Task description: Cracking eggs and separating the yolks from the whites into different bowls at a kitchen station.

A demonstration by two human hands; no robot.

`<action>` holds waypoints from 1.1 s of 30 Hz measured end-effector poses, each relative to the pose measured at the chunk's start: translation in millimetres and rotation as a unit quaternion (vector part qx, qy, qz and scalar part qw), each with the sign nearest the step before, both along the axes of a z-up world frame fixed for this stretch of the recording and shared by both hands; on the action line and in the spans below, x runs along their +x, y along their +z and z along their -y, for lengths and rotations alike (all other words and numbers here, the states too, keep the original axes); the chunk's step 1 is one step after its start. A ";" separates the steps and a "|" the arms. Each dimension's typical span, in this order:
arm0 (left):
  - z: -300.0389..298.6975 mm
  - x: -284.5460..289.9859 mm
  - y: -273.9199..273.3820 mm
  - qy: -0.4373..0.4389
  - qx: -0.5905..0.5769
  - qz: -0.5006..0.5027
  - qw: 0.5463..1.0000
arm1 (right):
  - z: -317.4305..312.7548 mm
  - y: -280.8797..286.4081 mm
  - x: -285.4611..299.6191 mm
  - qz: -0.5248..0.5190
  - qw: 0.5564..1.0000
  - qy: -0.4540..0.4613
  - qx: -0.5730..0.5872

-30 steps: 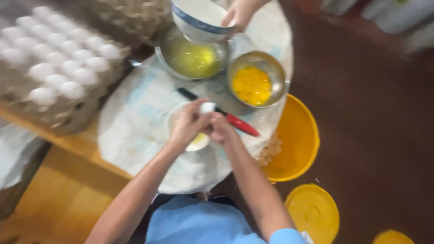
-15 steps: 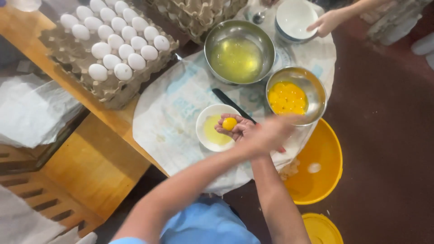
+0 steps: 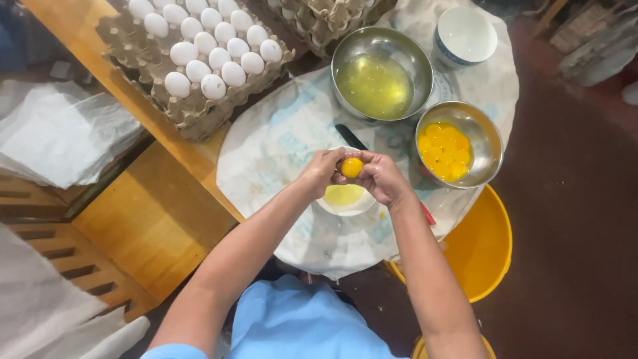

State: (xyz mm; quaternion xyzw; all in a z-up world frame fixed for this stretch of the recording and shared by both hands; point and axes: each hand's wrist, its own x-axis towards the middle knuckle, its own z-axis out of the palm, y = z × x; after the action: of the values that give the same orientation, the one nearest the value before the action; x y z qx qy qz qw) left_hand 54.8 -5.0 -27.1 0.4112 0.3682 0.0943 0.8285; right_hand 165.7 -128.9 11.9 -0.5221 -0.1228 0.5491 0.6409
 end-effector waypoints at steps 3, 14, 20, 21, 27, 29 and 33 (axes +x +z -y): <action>-1.6 2.4 -11.6 0.023 -0.025 -0.008 0.999 | -6.9 5.6 -8.8 0.057 0.997 -0.001 -0.053; -1.6 -5.6 14.4 0.020 -0.178 0.003 0.984 | -16.5 146.1 -33.8 0.441 0.879 0.122 -0.134; -10.7 3.3 5.1 -0.018 -0.205 -0.014 0.979 | 1.7 223.3 -49.9 0.549 0.827 0.106 -0.063; -11.6 2.5 5.6 -0.021 -0.209 -0.016 0.977 | 5.4 228.5 -51.9 0.574 0.812 0.098 -0.041; -3.7 7.0 -8.1 0.040 -0.180 0.033 0.982 | 6.6 81.0 -37.0 0.716 0.686 0.110 -0.066; 0.3 -1.6 5.3 0.014 -0.158 0.028 0.987 | 17.1 33.7 -28.3 0.674 0.731 0.043 -0.097; 2.1 0.4 13.6 -0.041 -0.106 0.010 0.993 | 8.8 -15.5 -14.6 0.143 0.985 -0.067 -0.073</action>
State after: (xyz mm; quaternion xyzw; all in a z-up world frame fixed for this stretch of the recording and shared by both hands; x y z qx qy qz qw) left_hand 55.2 -7.1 -13.5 0.3352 0.3508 0.0245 0.8741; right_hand 151.0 -137.7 -3.7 -0.6478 -0.1373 0.4325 0.6119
